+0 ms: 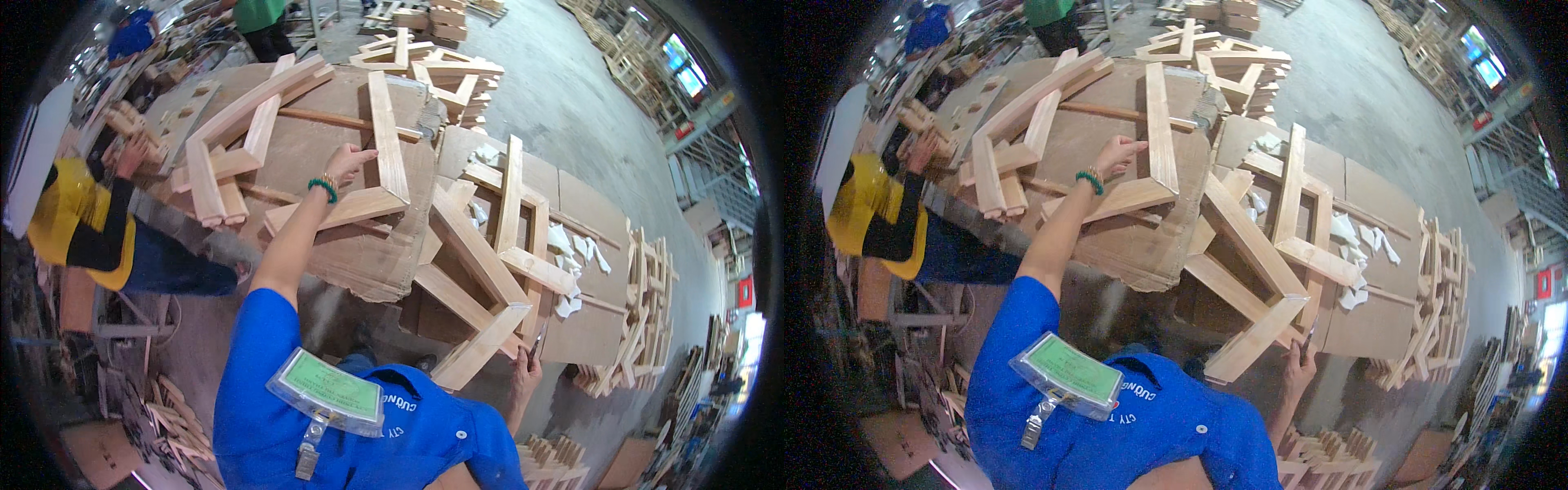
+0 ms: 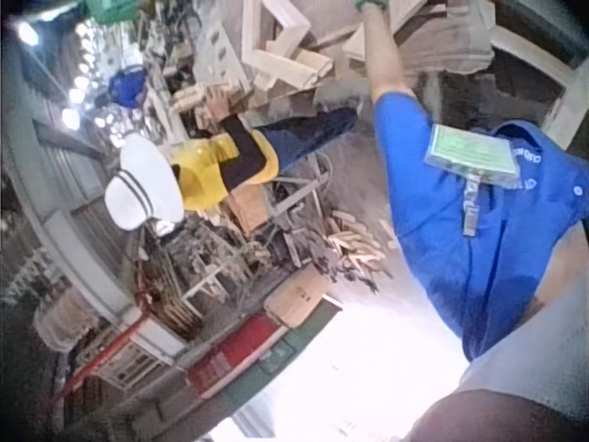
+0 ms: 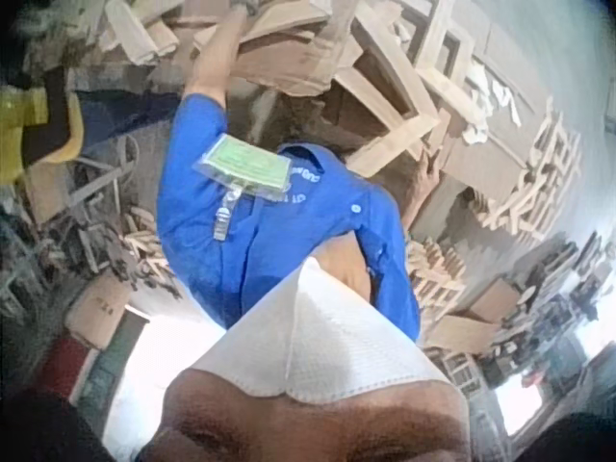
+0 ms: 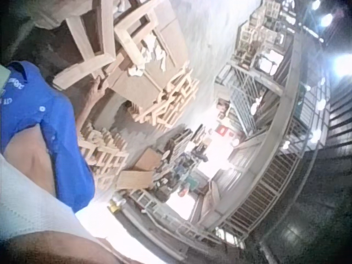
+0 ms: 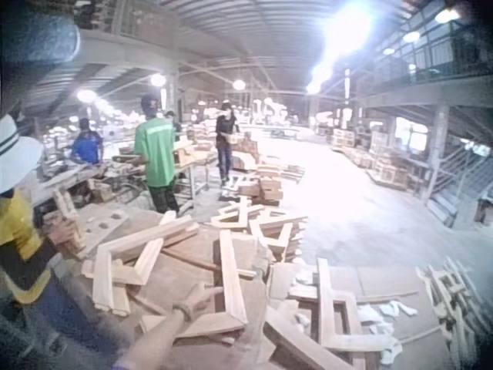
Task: The person repeatedly picks up L-shaped wooden frame pieces from a pile, uses a small metal tool to scrape or smooth the edges and corners, then places the pieces back onto the pile. The cycle continues throughout the clip.
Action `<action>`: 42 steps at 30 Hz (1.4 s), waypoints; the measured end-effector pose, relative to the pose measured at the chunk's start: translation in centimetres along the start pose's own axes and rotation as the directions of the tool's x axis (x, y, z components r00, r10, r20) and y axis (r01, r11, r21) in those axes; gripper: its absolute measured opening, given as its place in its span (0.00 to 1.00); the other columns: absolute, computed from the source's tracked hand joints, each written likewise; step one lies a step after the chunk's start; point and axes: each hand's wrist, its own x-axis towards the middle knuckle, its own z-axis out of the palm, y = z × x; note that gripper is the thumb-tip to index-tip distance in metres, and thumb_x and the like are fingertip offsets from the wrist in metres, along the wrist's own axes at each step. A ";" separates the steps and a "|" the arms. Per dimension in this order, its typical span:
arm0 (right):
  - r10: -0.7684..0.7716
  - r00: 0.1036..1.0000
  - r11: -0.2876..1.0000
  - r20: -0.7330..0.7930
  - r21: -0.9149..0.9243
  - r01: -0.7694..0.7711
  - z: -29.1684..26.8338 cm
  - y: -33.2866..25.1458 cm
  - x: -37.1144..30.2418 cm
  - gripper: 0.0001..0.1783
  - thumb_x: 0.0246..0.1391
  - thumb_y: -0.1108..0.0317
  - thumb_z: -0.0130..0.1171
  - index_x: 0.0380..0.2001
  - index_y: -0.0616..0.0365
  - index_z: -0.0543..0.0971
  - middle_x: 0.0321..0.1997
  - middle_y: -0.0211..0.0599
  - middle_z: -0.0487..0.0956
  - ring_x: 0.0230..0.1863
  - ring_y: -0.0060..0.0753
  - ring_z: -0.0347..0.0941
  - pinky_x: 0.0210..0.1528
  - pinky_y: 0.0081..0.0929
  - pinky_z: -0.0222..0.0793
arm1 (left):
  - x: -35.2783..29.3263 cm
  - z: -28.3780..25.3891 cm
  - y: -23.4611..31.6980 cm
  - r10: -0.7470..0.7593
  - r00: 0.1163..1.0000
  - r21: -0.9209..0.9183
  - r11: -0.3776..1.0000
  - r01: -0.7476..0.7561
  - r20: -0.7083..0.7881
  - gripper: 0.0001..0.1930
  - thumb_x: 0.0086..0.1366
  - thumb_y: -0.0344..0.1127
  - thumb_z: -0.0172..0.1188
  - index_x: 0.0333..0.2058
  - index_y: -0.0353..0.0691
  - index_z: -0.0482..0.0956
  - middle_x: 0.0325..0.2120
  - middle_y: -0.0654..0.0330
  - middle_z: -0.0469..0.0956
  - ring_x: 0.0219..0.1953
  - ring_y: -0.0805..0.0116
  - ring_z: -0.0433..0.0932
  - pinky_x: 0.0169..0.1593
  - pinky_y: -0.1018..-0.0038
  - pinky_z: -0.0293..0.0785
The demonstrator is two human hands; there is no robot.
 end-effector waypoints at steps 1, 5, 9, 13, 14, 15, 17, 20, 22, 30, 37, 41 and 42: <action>0.048 0.998 0.999 -0.050 -0.005 -0.048 -0.9 0.2 -1.1 0.12 0.57 0.64 0.58 0.37 0.61 0.79 0.25 0.25 0.73 0.24 0.15 0.67 0.27 0.16 0.63 | 0.9 1.8 0.3 -0.009 0.999 -0.010 1.000 0.009 0.037 0.39 0.49 0.59 0.67 0.48 0.29 0.71 0.42 0.47 0.75 0.41 0.58 0.77 0.42 0.65 0.75; 0.050 0.988 0.999 -0.143 -0.007 -0.051 -1.9 0.0 -4.2 0.11 0.58 0.66 0.56 0.40 0.62 0.79 0.26 0.25 0.73 0.26 0.15 0.68 0.29 0.15 0.65 | 6.4 3.6 0.9 -0.148 0.928 -0.137 0.969 0.205 0.341 0.36 0.47 0.55 0.70 0.47 0.32 0.72 0.45 0.49 0.74 0.41 0.61 0.77 0.44 0.65 0.75; 0.039 0.977 0.991 -0.211 -0.116 -0.064 -2.5 -0.4 -6.1 0.12 0.59 0.67 0.54 0.40 0.63 0.78 0.25 0.24 0.72 0.26 0.14 0.67 0.28 0.15 0.65 | 7.5 5.9 1.6 -0.129 0.879 -0.197 0.950 0.242 0.459 0.27 0.46 0.44 0.73 0.42 0.37 0.75 0.36 0.57 0.78 0.32 0.67 0.79 0.41 0.69 0.78; 0.054 0.992 0.998 -0.111 0.033 -0.050 -0.8 -3.4 -5.5 0.15 0.62 0.66 0.49 0.49 0.62 0.71 0.26 0.25 0.73 0.21 0.10 0.61 0.22 0.11 0.58 | 5.4 4.8 2.6 0.013 0.960 -0.240 0.969 0.057 0.279 0.18 0.52 0.43 0.69 0.37 0.38 0.77 0.29 0.61 0.79 0.32 0.71 0.79 0.35 0.70 0.80; 0.074 0.988 0.995 -0.134 0.070 -0.065 -0.6 -4.2 -5.6 0.16 0.62 0.66 0.49 0.50 0.61 0.70 0.26 0.26 0.73 0.20 0.09 0.60 0.21 0.11 0.56 | 3.9 6.5 3.0 0.041 0.952 -0.292 0.955 0.051 0.304 0.18 0.53 0.43 0.68 0.37 0.38 0.77 0.29 0.61 0.79 0.32 0.72 0.79 0.35 0.70 0.80; 0.087 0.983 0.991 -0.161 0.113 -0.069 0.0 -5.1 -5.5 0.16 0.62 0.65 0.48 0.50 0.60 0.68 0.25 0.26 0.74 0.20 0.09 0.59 0.20 0.10 0.55 | 2.1 7.9 4.0 0.077 0.943 -0.344 0.938 0.041 0.323 0.18 0.54 0.42 0.67 0.38 0.38 0.76 0.29 0.61 0.79 0.32 0.72 0.79 0.34 0.71 0.80; 0.104 0.985 0.991 -0.141 0.102 -0.090 1.1 -6.9 -4.8 0.13 0.62 0.67 0.48 0.48 0.60 0.70 0.25 0.27 0.74 0.20 0.10 0.61 0.20 0.11 0.57 | -2.6 9.4 6.4 0.160 0.936 -0.381 0.924 -0.030 0.315 0.17 0.55 0.41 0.66 0.39 0.39 0.76 0.31 0.61 0.79 0.33 0.72 0.79 0.34 0.72 0.81; -0.009 1.000 0.990 -0.024 0.140 0.012 5.0 -10.2 -3.3 0.11 0.60 0.70 0.50 0.45 0.59 0.72 0.27 0.29 0.75 0.23 0.14 0.67 0.23 0.13 0.63 | -9.5 9.0 7.5 0.229 0.964 -0.542 0.831 -0.123 0.133 0.16 0.56 0.39 0.65 0.41 0.40 0.75 0.34 0.61 0.78 0.33 0.72 0.80 0.34 0.72 0.81; -0.055 0.998 0.998 0.041 0.040 0.054 6.1 -11.2 -3.2 0.10 0.59 0.71 0.51 0.43 0.58 0.74 0.29 0.29 0.75 0.27 0.16 0.69 0.27 0.16 0.66 | -12.5 10.1 7.0 0.177 0.982 -0.630 0.771 -0.094 0.070 0.16 0.57 0.37 0.64 0.43 0.41 0.73 0.36 0.61 0.78 0.34 0.71 0.80 0.34 0.72 0.82; -0.459 0.858 0.823 0.231 -0.252 0.509 8.6 -13.1 -1.7 0.18 0.50 0.80 0.56 0.45 0.52 0.79 0.34 0.35 0.75 0.34 0.30 0.73 0.35 0.24 0.68 | -16.3 12.2 2.0 -0.050 0.999 -0.755 0.655 0.040 0.009 0.15 0.57 0.37 0.65 0.41 0.42 0.76 0.38 0.60 0.77 0.37 0.65 0.78 0.37 0.68 0.80; -0.478 0.835 0.728 0.271 -0.409 0.549 8.9 -12.6 -2.3 0.20 0.45 0.80 0.57 0.43 0.50 0.80 0.33 0.34 0.75 0.36 0.34 0.73 0.36 0.28 0.69 | -17.4 11.9 1.7 0.030 1.000 -0.770 0.637 -0.014 0.006 0.15 0.59 0.37 0.62 0.43 0.39 0.73 0.39 0.56 0.77 0.40 0.61 0.79 0.41 0.64 0.82; -0.477 0.837 0.703 0.267 -0.456 0.546 9.2 -13.0 -2.6 0.20 0.44 0.79 0.58 0.42 0.49 0.81 0.33 0.33 0.75 0.36 0.34 0.73 0.35 0.29 0.70 | -17.7 12.0 2.1 0.032 0.999 -0.766 0.642 -0.018 0.003 0.18 0.57 0.37 0.65 0.44 0.41 0.72 0.37 0.59 0.77 0.37 0.66 0.79 0.38 0.67 0.82; -0.465 0.842 0.699 0.272 -0.471 0.538 9.3 -13.1 -2.7 0.20 0.44 0.79 0.58 0.42 0.49 0.81 0.33 0.33 0.75 0.36 0.35 0.73 0.35 0.29 0.71 | -17.8 12.0 2.2 0.029 1.000 -0.764 0.645 -0.015 0.006 0.20 0.55 0.36 0.66 0.45 0.42 0.71 0.37 0.60 0.77 0.36 0.68 0.79 0.37 0.68 0.82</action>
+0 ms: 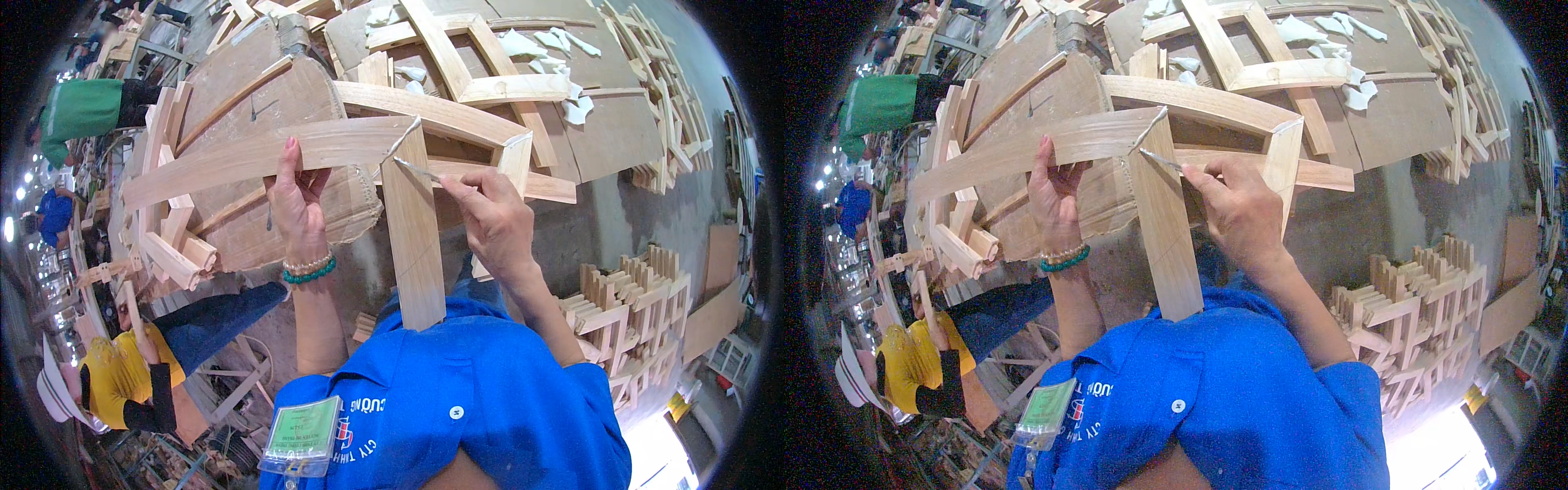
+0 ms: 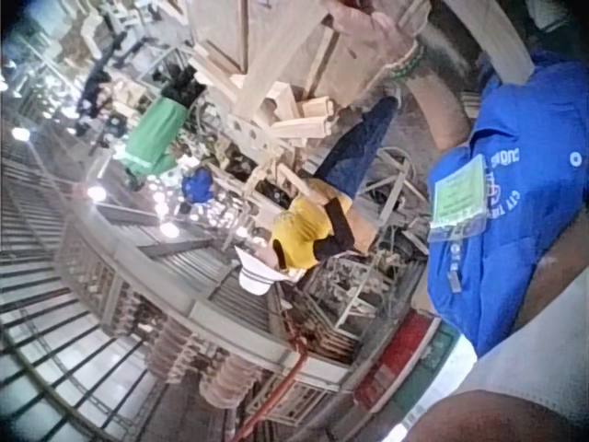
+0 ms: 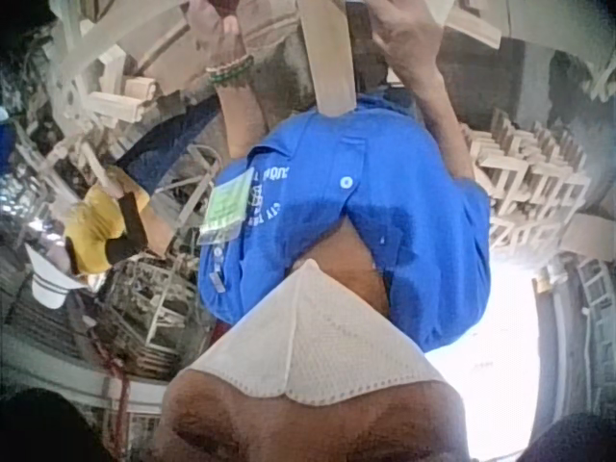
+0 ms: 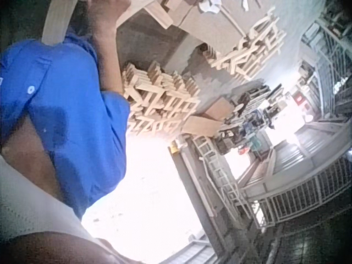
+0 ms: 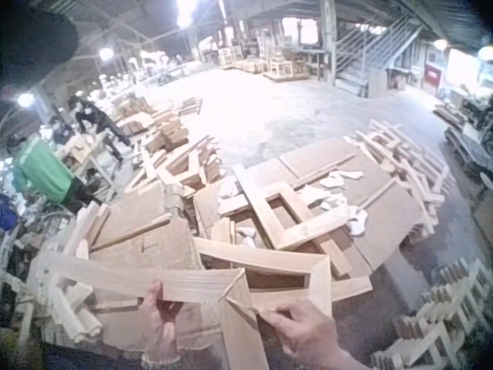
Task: The person repeatedly picks up L-shaped wooden frame pieces from a pile, uses a small metal tool to scrape or smooth the edges and corners, then places the pieces back onto the pile. The cycle continues throughout the clip.
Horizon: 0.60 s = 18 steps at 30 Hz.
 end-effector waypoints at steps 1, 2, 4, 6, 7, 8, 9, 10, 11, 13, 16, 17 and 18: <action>0.009 1.000 1.000 0.010 -0.013 -0.009 0.0 -0.2 -0.1 0.19 0.44 0.79 0.58 0.42 0.49 0.81 0.33 0.33 0.76 0.36 0.35 0.74 0.35 0.29 0.71 | -0.1 0.1 0.1 0.006 1.000 0.021 1.000 -0.006 -0.001 0.18 0.56 0.37 0.65 0.44 0.41 0.72 0.37 0.59 0.77 0.37 0.66 0.79 0.37 0.67 0.82; 0.018 1.000 1.000 0.020 -0.025 -0.018 0.0 -0.4 -0.2 0.19 0.44 0.78 0.58 0.41 0.48 0.81 0.33 0.32 0.76 0.36 0.35 0.74 0.34 0.29 0.72 | -0.2 0.1 0.1 0.012 1.000 0.042 0.999 -0.012 -0.001 0.16 0.58 0.37 0.64 0.43 0.40 0.73 0.38 0.58 0.77 0.37 0.64 0.79 0.37 0.66 0.82; -0.021 1.000 0.998 0.000 -0.062 0.021 0.4 -0.4 -0.4 0.20 0.41 0.78 0.58 0.41 0.48 0.80 0.32 0.31 0.75 0.35 0.34 0.74 0.31 0.29 0.72 | -0.4 0.3 0.2 0.025 1.000 0.073 0.997 -0.025 -0.008 0.15 0.59 0.38 0.63 0.42 0.39 0.74 0.38 0.57 0.77 0.37 0.62 0.79 0.37 0.66 0.82; -0.050 0.999 0.994 -0.007 -0.094 0.049 0.7 -0.4 -0.6 0.21 0.40 0.78 0.58 0.41 0.48 0.80 0.32 0.31 0.75 0.35 0.33 0.74 0.29 0.29 0.73 | -0.5 0.4 0.2 0.040 0.999 0.094 0.995 -0.038 -0.020 0.16 0.58 0.38 0.63 0.43 0.39 0.73 0.38 0.57 0.77 0.37 0.63 0.79 0.37 0.66 0.81; -0.058 0.998 0.993 -0.005 -0.105 0.057 0.8 -0.4 -0.7 0.21 0.40 0.78 0.58 0.41 0.48 0.80 0.32 0.31 0.75 0.35 0.33 0.74 0.29 0.29 0.73 | -0.6 0.4 0.2 0.052 0.998 0.106 0.993 -0.050 -0.024 0.17 0.58 0.38 0.63 0.44 0.39 0.73 0.38 0.58 0.77 0.37 0.63 0.79 0.36 0.67 0.81; -0.066 0.998 0.991 -0.003 -0.116 0.065 0.9 -0.4 -0.8 0.21 0.40 0.78 0.57 0.41 0.49 0.80 0.32 0.31 0.75 0.35 0.33 0.74 0.29 0.29 0.73 | -0.7 0.5 0.2 0.065 0.998 0.118 0.991 -0.061 -0.028 0.17 0.58 0.38 0.63 0.44 0.40 0.73 0.38 0.58 0.77 0.37 0.63 0.79 0.36 0.67 0.81; -0.053 0.999 0.991 0.009 -0.122 0.054 1.0 -0.5 -0.8 0.21 0.40 0.78 0.57 0.41 0.49 0.80 0.32 0.31 0.75 0.35 0.33 0.74 0.30 0.29 0.73 | -0.7 0.6 0.2 0.077 0.997 0.131 0.989 -0.072 -0.032 0.18 0.58 0.38 0.64 0.45 0.40 0.72 0.38 0.58 0.77 0.36 0.64 0.79 0.36 0.67 0.82; -0.042 0.999 0.990 0.021 -0.132 0.044 1.1 -0.8 -0.8 0.20 0.40 0.78 0.57 0.41 0.49 0.80 0.33 0.31 0.76 0.35 0.34 0.74 0.31 0.29 0.73 | -0.7 0.5 0.2 0.071 0.997 0.138 0.988 -0.066 -0.034 0.18 0.58 0.38 0.64 0.45 0.40 0.72 0.38 0.58 0.77 0.37 0.64 0.79 0.35 0.67 0.82; -0.031 0.999 0.989 0.033 -0.141 0.035 1.1 -1.0 -0.9 0.20 0.41 0.79 0.57 0.40 0.49 0.80 0.33 0.31 0.76 0.35 0.34 0.75 0.32 0.28 0.73 | -0.7 0.4 0.1 0.066 0.997 0.146 0.987 -0.060 -0.036 0.19 0.57 0.38 0.64 0.45 0.40 0.72 0.38 0.58 0.77 0.37 0.64 0.79 0.35 0.67 0.82; -0.040 0.999 0.986 0.028 -0.163 0.044 1.6 -1.0 -1.2 0.20 0.41 0.79 0.57 0.40 0.49 0.80 0.33 0.31 0.76 0.34 0.34 0.75 0.32 0.28 0.73 | -0.6 0.2 0.0 0.069 0.997 0.155 0.986 -0.065 -0.020 0.21 0.57 0.38 0.65 0.47 0.41 0.69 0.38 0.59 0.76 0.37 0.66 0.79 0.35 0.68 0.82; -0.031 0.999 0.988 0.023 -0.153 0.034 1.4 -0.9 -1.0 0.21 0.40 0.79 0.56 0.40 0.48 0.80 0.33 0.31 0.76 0.34 0.34 0.75 0.31 0.29 0.73 | -0.4 -0.1 -0.1 0.082 0.997 0.162 0.983 -0.083 0.016 0.26 0.56 0.38 0.66 0.51 0.43 0.63 0.39 0.59 0.75 0.37 0.69 0.79 0.36 0.70 0.81; -0.025 0.999 0.989 0.024 -0.142 0.028 1.3 -0.8 -0.9 0.21 0.40 0.79 0.56 0.40 0.48 0.80 0.33 0.31 0.76 0.34 0.34 0.75 0.31 0.29 0.73 | -0.4 -0.1 -0.1 0.077 0.997 0.169 0.983 -0.079 0.015 0.26 0.56 0.38 0.65 0.50 0.43 0.63 0.39 0.59 0.75 0.37 0.69 0.79 0.36 0.70 0.81; -0.021 0.999 0.991 0.033 -0.130 0.025 1.3 -0.9 -0.9 0.21 0.41 0.79 0.56 0.41 0.48 0.80 0.33 0.31 0.76 0.34 0.34 0.75 0.31 0.29 0.73 | -0.4 -0.2 -0.1 0.073 0.997 0.175 0.982 -0.074 0.014 0.26 0.57 0.38 0.65 0.50 0.43 0.63 0.39 0.59 0.75 0.37 0.69 0.78 0.36 0.70 0.81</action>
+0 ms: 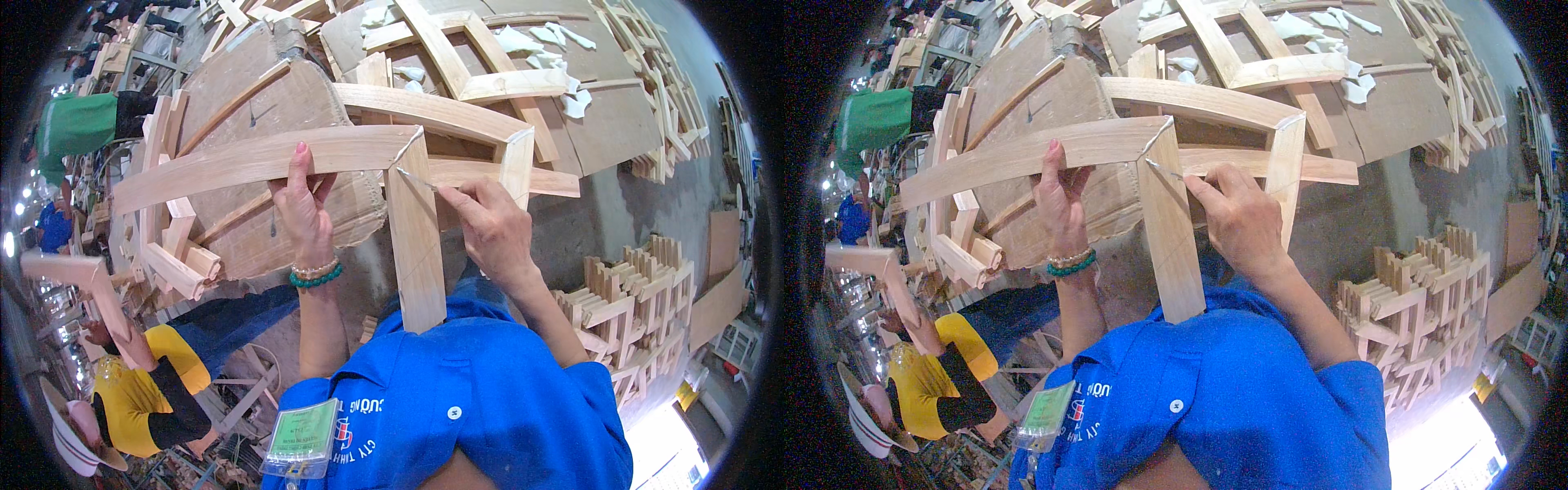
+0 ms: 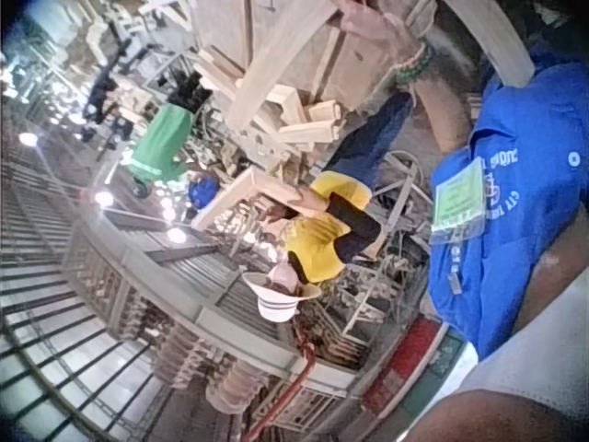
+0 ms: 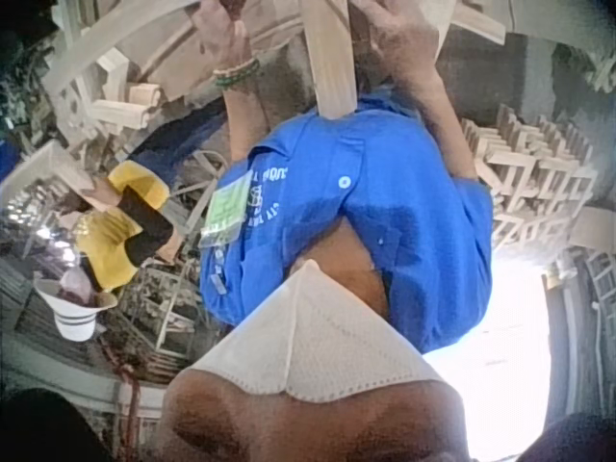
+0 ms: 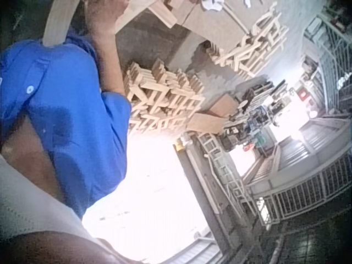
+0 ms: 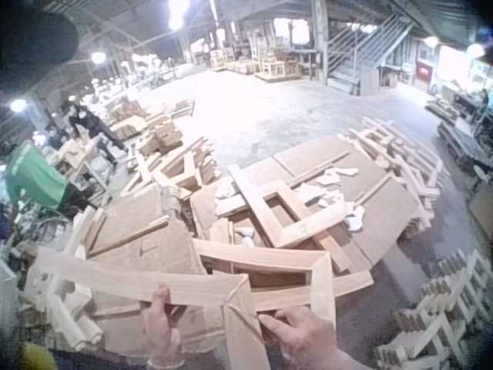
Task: The person repeatedly picks up L-shaped wooden frame pieces from a pile, uses a small metal tool to scrape or smooth the edges and corners, then places the pieces back onto the pile. The cycle continues throughout the clip.
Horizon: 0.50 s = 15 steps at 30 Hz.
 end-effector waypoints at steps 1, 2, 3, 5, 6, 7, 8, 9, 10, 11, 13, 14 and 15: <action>0.005 1.000 1.000 0.009 0.011 -0.005 0.0 0.0 -0.1 0.21 0.41 0.79 0.56 0.41 0.48 0.80 0.33 0.31 0.76 0.35 0.34 0.75 0.31 0.29 0.73 | -0.1 0.1 0.0 -0.004 1.000 -0.006 1.000 0.004 -0.001 0.26 0.57 0.38 0.65 0.50 0.42 0.63 0.39 0.59 0.75 0.37 0.69 0.79 0.36 0.71 0.81; 0.011 1.000 1.000 0.017 0.023 -0.011 0.0 0.0 -0.2 0.21 0.41 0.79 0.56 0.41 0.48 0.80 0.33 0.32 0.76 0.35 0.35 0.75 0.31 0.29 0.73 | -0.2 0.3 -0.1 -0.008 1.000 -0.012 1.000 0.008 -0.003 0.25 0.57 0.38 0.65 0.50 0.42 0.63 0.39 0.59 0.75 0.36 0.69 0.79 0.35 0.71 0.81; 0.028 0.999 0.999 0.026 0.045 -0.029 -0.1 0.0 -0.2 0.21 0.41 0.79 0.57 0.41 0.48 0.80 0.33 0.32 0.76 0.35 0.35 0.75 0.31 0.30 0.72 | -0.3 0.4 0.0 -0.013 1.000 -0.019 1.000 0.013 -0.003 0.25 0.57 0.38 0.65 0.49 0.42 0.64 0.38 0.59 0.75 0.36 0.70 0.79 0.35 0.72 0.82; 0.063 0.997 0.994 0.047 0.090 -0.067 -0.4 -0.1 -0.3 0.21 0.41 0.79 0.57 0.42 0.49 0.80 0.33 0.33 0.76 0.35 0.35 0.75 0.32 0.30 0.72 | -0.3 0.5 0.0 -0.019 1.000 -0.027 0.999 0.019 0.011 0.25 0.57 0.38 0.65 0.49 0.42 0.64 0.38 0.59 0.75 0.35 0.70 0.79 0.35 0.72 0.82; 0.047 0.995 0.988 0.088 0.144 -0.059 -0.6 -0.2 -0.5 0.21 0.42 0.80 0.57 0.42 0.49 0.80 0.33 0.33 0.76 0.35 0.35 0.75 0.32 0.30 0.71 | -0.3 0.5 0.0 -0.022 1.000 -0.031 0.999 0.023 0.019 0.25 0.57 0.38 0.65 0.49 0.42 0.64 0.38 0.59 0.75 0.35 0.70 0.79 0.34 0.72 0.82; 0.026 0.992 0.979 0.126 0.198 -0.050 -0.8 -0.2 -0.8 0.21 0.42 0.80 0.57 0.42 0.49 0.80 0.33 0.33 0.76 0.35 0.35 0.74 0.33 0.30 0.71 | -0.2 0.4 0.0 -0.023 1.000 -0.039 0.999 0.024 0.021 0.25 0.57 0.38 0.65 0.49 0.41 0.64 0.37 0.59 0.76 0.34 0.70 0.79 0.34 0.72 0.82; 0.002 0.987 0.967 0.162 0.251 -0.044 -1.0 -0.3 -1.0 0.21 0.42 0.80 0.57 0.42 0.49 0.80 0.33 0.33 0.76 0.35 0.35 0.74 0.33 0.30 0.70 | 0.0 0.3 -0.1 -0.024 0.999 -0.046 0.999 0.025 0.024 0.25 0.57 0.38 0.65 0.49 0.41 0.64 0.37 0.59 0.76 0.34 0.70 0.79 0.34 0.72 0.82; 0.042 0.990 0.963 0.131 0.258 -0.075 -1.2 -0.4 -1.1 0.21 0.42 0.80 0.57 0.42 0.49 0.80 0.33 0.33 0.76 0.35 0.35 0.74 0.33 0.30 0.70 | 0.1 0.1 -0.1 -0.024 0.999 -0.054 0.998 0.026 0.027 0.25 0.57 0.38 0.65 0.50 0.41 0.64 0.37 0.59 0.76 0.33 0.70 0.79 0.34 0.72 0.83; 0.084 0.991 0.958 0.103 0.267 -0.109 -1.4 -0.4 -1.1 0.21 0.43 0.80 0.57 0.42 0.49 0.80 0.33 0.33 0.76 0.35 0.35 0.74 0.34 0.30 0.70 | 0.2 0.1 -0.1 -0.030 0.999 -0.055 0.998 0.032 0.037 0.26 0.57 0.38 0.65 0.50 0.41 0.64 0.37 0.59 0.76 0.34 0.71 0.79 0.35 0.72 0.83; 0.125 0.989 0.950 0.076 0.277 -0.142 -1.5 -0.4 -1.1 0.21 0.43 0.80 0.57 0.42 0.49 0.80 0.33 0.34 0.76 0.35 0.35 0.74 0.34 0.30 0.70 | 0.2 0.1 -0.1 -0.035 0.998 -0.056 0.998 0.038 0.047 0.26 0.56 0.38 0.65 0.50 0.41 0.64 0.37 0.59 0.76 0.34 0.71 0.79 0.35 0.72 0.83; 0.099 0.995 0.971 0.010 0.219 -0.099 -1.6 0.2 -1.1 0.20 0.42 0.78 0.58 0.42 0.49 0.80 0.34 0.33 0.76 0.35 0.36 0.74 0.33 0.31 0.70 | 0.0 0.4 0.0 -0.036 0.997 -0.057 0.998 0.040 0.061 0.27 0.56 0.38 0.66 0.51 0.41 0.64 0.37 0.59 0.76 0.34 0.71 0.79 0.35 0.72 0.83; 0.085 0.996 0.979 -0.024 0.187 -0.079 -1.6 0.4 -1.1 0.20 0.42 0.77 0.58 0.41 0.49 0.80 0.34 0.33 0.76 0.36 0.37 0.74 0.33 0.32 0.70 | -0.1 0.6 0.1 -0.032 0.997 -0.057 0.998 0.036 0.066 0.27 0.56 0.38 0.66 0.51 0.41 0.63 0.37 0.59 0.75 0.34 0.71 0.79 0.35 0.72 0.83; 0.085 0.995 0.983 -0.043 0.168 -0.077 -1.6 0.3 -0.9 0.20 0.42 0.77 0.58 0.42 0.49 0.80 0.33 0.33 0.76 0.35 0.36 0.74 0.33 0.31 0.70 | -0.3 0.9 0.2 -0.028 0.997 -0.057 0.998 0.032 0.070 0.27 0.56 0.38 0.66 0.51 0.41 0.63 0.37 0.59 0.75 0.34 0.72 0.78 0.35 0.72 0.83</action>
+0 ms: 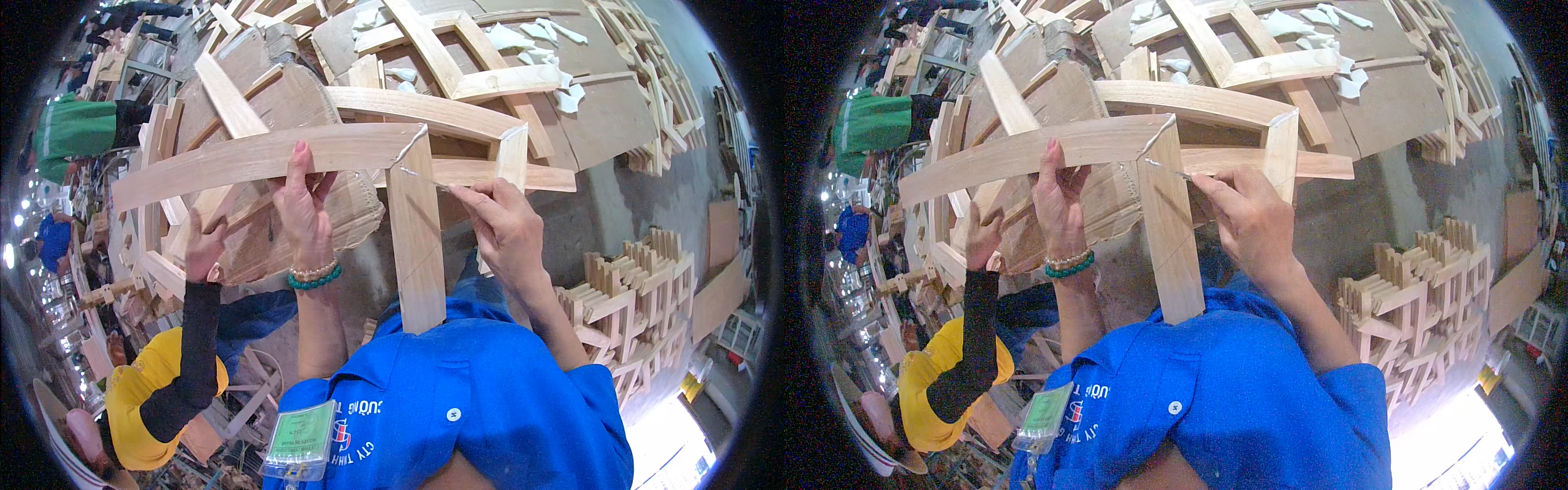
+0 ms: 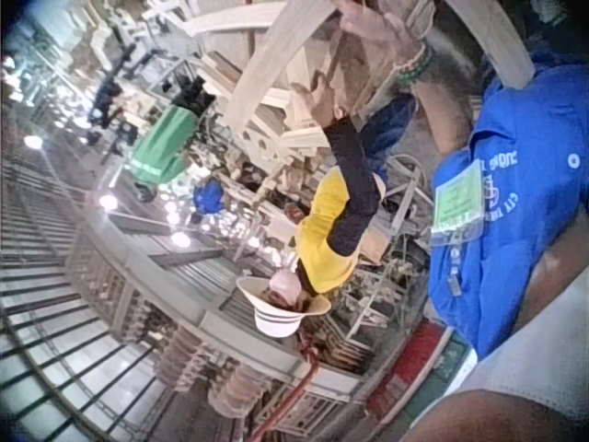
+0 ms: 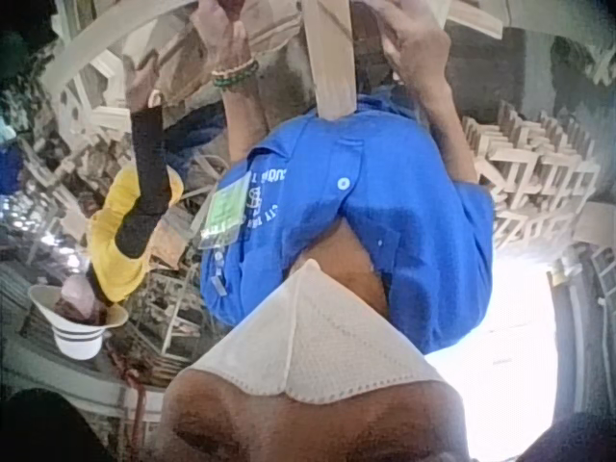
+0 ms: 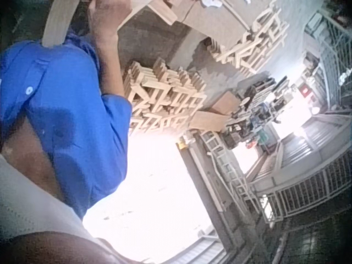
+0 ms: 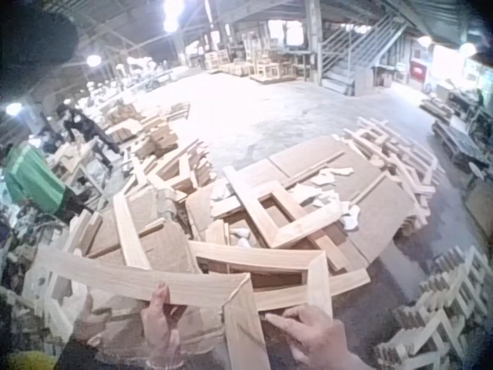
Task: The person repeatedly picks up L-shaped wooden frame pieces from a pile, uses a small metal tool to scrape or smooth the edges and corners, then places the pieces back onto the pile. The cycle continues throughout the clip.
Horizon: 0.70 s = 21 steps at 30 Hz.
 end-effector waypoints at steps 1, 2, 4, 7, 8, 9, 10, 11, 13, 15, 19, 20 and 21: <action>-0.002 1.000 1.000 -0.019 -0.020 0.002 0.0 -0.1 0.2 0.20 0.43 0.78 0.58 0.42 0.49 0.80 0.33 0.33 0.76 0.35 0.35 0.74 0.34 0.30 0.69 | -0.2 0.3 0.0 0.001 1.000 0.006 1.000 -0.001 -0.009 0.23 0.57 0.37 0.65 0.49 0.42 0.67 0.37 0.60 0.76 0.36 0.71 0.78 0.36 0.72 0.83; -0.004 0.999 0.999 -0.037 -0.039 0.003 0.1 -0.2 0.3 0.20 0.44 0.78 0.58 0.42 0.49 0.80 0.32 0.33 0.75 0.34 0.35 0.73 0.34 0.30 0.69 | -0.4 0.6 0.0 0.002 1.000 0.011 1.000 -0.002 -0.018 0.19 0.58 0.37 0.63 0.46 0.42 0.70 0.37 0.61 0.77 0.37 0.71 0.79 0.36 0.72 0.82; -0.014 0.999 0.997 -0.038 -0.076 0.011 0.1 -0.2 0.6 0.20 0.43 0.78 0.59 0.42 0.48 0.80 0.32 0.33 0.75 0.35 0.34 0.73 0.34 0.29 0.69 | -0.6 0.9 0.0 0.003 1.000 0.011 1.000 -0.003 -0.015 0.18 0.58 0.36 0.63 0.46 0.43 0.70 0.37 0.62 0.76 0.37 0.72 0.78 0.36 0.72 0.82; -0.008 1.000 0.992 -0.023 -0.125 0.005 0.1 -0.6 0.7 0.19 0.42 0.77 0.59 0.41 0.48 0.81 0.32 0.32 0.75 0.35 0.34 0.74 0.34 0.29 0.70 | -0.7 1.1 0.1 0.004 1.000 0.004 1.000 -0.004 0.013 0.27 0.56 0.37 0.66 0.51 0.43 0.63 0.36 0.61 0.74 0.34 0.74 0.77 0.35 0.73 0.83; -0.004 1.000 0.990 -0.015 -0.139 0.002 0.0 -0.8 0.8 0.19 0.42 0.77 0.59 0.41 0.48 0.81 0.33 0.32 0.75 0.35 0.34 0.74 0.34 0.28 0.70 | -0.8 1.1 0.2 0.007 1.000 0.009 1.000 -0.007 0.018 0.27 0.56 0.37 0.66 0.51 0.43 0.63 0.37 0.61 0.74 0.35 0.74 0.77 0.35 0.73 0.83; 0.000 1.000 0.989 -0.002 -0.147 0.000 0.0 -0.9 0.7 0.19 0.42 0.77 0.59 0.41 0.48 0.81 0.33 0.31 0.75 0.35 0.34 0.74 0.33 0.29 0.71 | -0.9 1.2 0.3 0.010 1.000 0.013 1.000 -0.010 0.022 0.28 0.56 0.37 0.66 0.52 0.43 0.62 0.37 0.61 0.74 0.35 0.74 0.77 0.35 0.73 0.83; 0.005 1.000 0.988 0.011 -0.157 -0.004 -0.1 -1.0 0.6 0.20 0.42 0.77 0.59 0.41 0.49 0.80 0.33 0.31 0.76 0.35 0.34 0.74 0.33 0.29 0.71 | -0.9 1.1 0.2 0.004 1.000 0.014 1.000 -0.004 0.016 0.28 0.56 0.37 0.66 0.52 0.43 0.62 0.37 0.61 0.74 0.35 0.74 0.77 0.35 0.73 0.82; 0.011 1.000 0.986 0.024 -0.167 -0.007 -0.1 -1.1 0.5 0.20 0.42 0.77 0.58 0.41 0.49 0.80 0.33 0.31 0.76 0.35 0.34 0.74 0.33 0.29 0.71 | -0.9 1.0 0.1 -0.002 1.000 0.014 1.000 0.002 0.009 0.28 0.56 0.37 0.66 0.52 0.43 0.62 0.37 0.61 0.74 0.36 0.74 0.77 0.36 0.73 0.82; 0.006 0.999 0.987 0.034 -0.163 -0.001 0.0 -1.2 0.5 0.20 0.42 0.78 0.58 0.42 0.49 0.80 0.33 0.31 0.76 0.35 0.35 0.75 0.33 0.30 0.71 | -0.8 0.7 -0.2 -0.010 1.000 0.019 1.000 0.010 0.005 0.28 0.56 0.37 0.65 0.52 0.43 0.62 0.37 0.61 0.74 0.36 0.74 0.76 0.36 0.72 0.82; 0.015 0.999 0.989 0.042 -0.150 -0.008 0.1 -1.4 0.5 0.20 0.42 0.78 0.57 0.42 0.49 0.79 0.33 0.32 0.76 0.35 0.36 0.75 0.32 0.31 0.71 | -0.6 0.4 -0.5 -0.015 1.000 0.028 0.999 0.015 0.011 0.27 0.57 0.37 0.65 0.52 0.43 0.62 0.37 0.61 0.74 0.37 0.73 0.76 0.37 0.72 0.81; 0.075 0.996 0.993 0.045 -0.096 -0.071 0.6 -1.0 0.8 0.20 0.43 0.78 0.57 0.42 0.49 0.79 0.33 0.33 0.76 0.34 0.37 0.75 0.33 0.31 0.71 | -0.5 0.3 -0.7 -0.018 0.999 0.036 0.999 0.020 -0.028 0.23 0.57 0.37 0.64 0.50 0.43 0.66 0.39 0.61 0.75 0.38 0.71 0.77 0.38 0.71 0.81; 0.093 0.995 0.993 0.043 -0.080 -0.090 0.8 -0.8 0.8 0.20 0.43 0.78 0.56 0.42 0.49 0.79 0.33 0.34 0.76 0.34 0.37 0.75 0.33 0.30 0.71 | -0.4 0.1 -0.8 -0.019 0.999 0.031 0.999 0.020 -0.046 0.20 0.58 0.37 0.64 0.48 0.42 0.71 0.39 0.60 0.76 0.38 0.69 0.78 0.38 0.70 0.81; 0.105 0.994 0.994 0.004 -0.035 -0.104 0.9 -0.6 0.8 0.20 0.43 0.78 0.57 0.42 0.49 0.80 0.32 0.34 0.76 0.34 0.37 0.75 0.33 0.30 0.71 | -0.3 0.0 -0.9 -0.020 0.998 0.026 0.999 0.021 -0.063 0.17 0.58 0.37 0.64 0.45 0.42 0.75 0.40 0.59 0.77 0.38 0.67 0.79 0.39 0.69 0.81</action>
